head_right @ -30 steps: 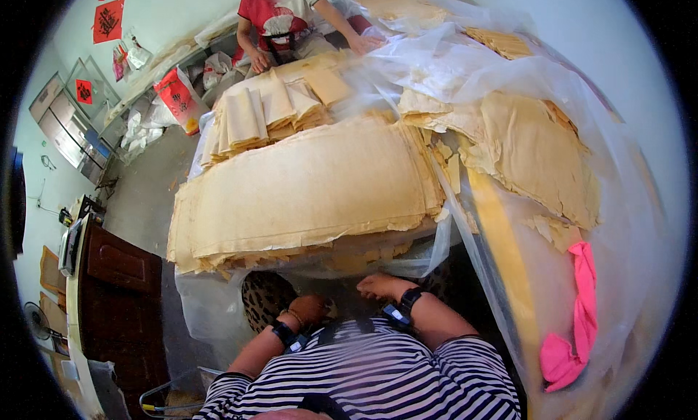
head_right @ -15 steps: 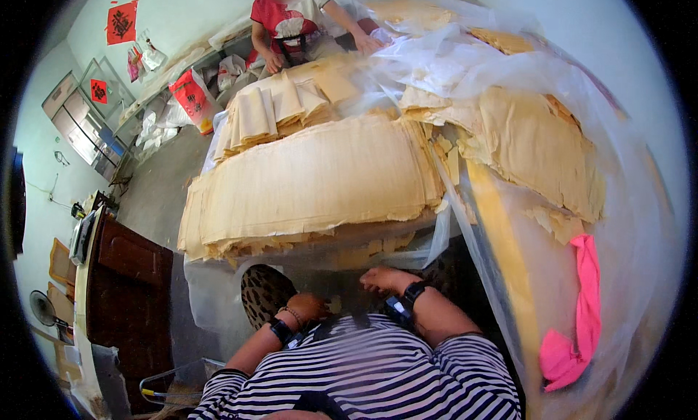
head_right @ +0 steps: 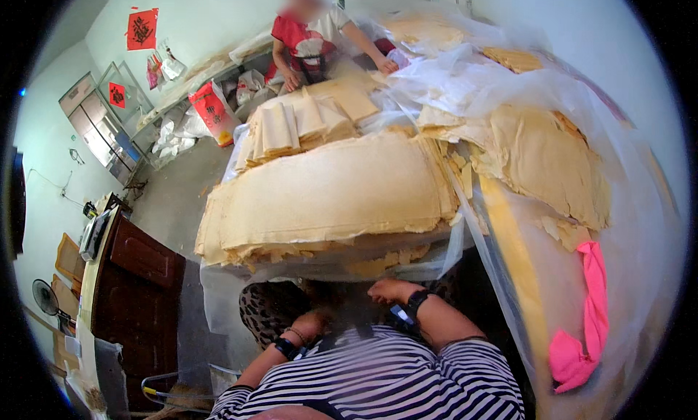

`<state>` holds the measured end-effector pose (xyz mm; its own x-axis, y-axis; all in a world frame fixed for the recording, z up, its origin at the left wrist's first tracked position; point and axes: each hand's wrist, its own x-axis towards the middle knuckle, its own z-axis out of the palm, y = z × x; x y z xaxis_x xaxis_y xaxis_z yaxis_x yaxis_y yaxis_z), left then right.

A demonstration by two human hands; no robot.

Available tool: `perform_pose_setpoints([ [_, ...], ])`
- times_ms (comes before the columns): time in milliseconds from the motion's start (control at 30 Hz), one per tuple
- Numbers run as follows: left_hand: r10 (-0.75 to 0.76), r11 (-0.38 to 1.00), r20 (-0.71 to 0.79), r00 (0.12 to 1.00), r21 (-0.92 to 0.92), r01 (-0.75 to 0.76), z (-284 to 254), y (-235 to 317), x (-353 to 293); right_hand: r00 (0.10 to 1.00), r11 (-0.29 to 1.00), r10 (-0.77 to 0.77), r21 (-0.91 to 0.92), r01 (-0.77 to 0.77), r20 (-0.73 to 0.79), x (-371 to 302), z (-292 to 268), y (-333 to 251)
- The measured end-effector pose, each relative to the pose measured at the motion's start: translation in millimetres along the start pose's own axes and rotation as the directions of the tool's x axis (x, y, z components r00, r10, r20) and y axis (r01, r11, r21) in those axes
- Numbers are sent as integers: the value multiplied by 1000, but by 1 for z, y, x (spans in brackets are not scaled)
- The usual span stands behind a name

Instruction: The person separates and folds thin sheets of bean curd by hand from a large stack on a plastic-covered table.

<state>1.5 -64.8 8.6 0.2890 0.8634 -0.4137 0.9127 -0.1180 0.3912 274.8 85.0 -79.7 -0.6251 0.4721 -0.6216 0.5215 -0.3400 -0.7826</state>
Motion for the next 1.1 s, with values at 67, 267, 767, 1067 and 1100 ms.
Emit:
perform_pose_setpoints([
  [67,26,999,44,999,42,-28,26,-26,16,1000,996,-3,-89,2,-6,-7,4,-6],
  [267,-144,988,90,985,-33,148,-18,35,9,999,998,30,-50,-32,-41,-21,-7,15],
  [767,21,999,103,994,33,-24,17,0,36,998,996,-61,-61,58,-36,-51,6,-13],
  [1067,-77,994,191,979,95,60,22,3,38,995,988,-94,-124,90,-27,-56,10,-20],
  [1100,-63,995,165,984,81,50,25,-1,39,993,985,-119,-126,116,-21,-55,10,-20],
])
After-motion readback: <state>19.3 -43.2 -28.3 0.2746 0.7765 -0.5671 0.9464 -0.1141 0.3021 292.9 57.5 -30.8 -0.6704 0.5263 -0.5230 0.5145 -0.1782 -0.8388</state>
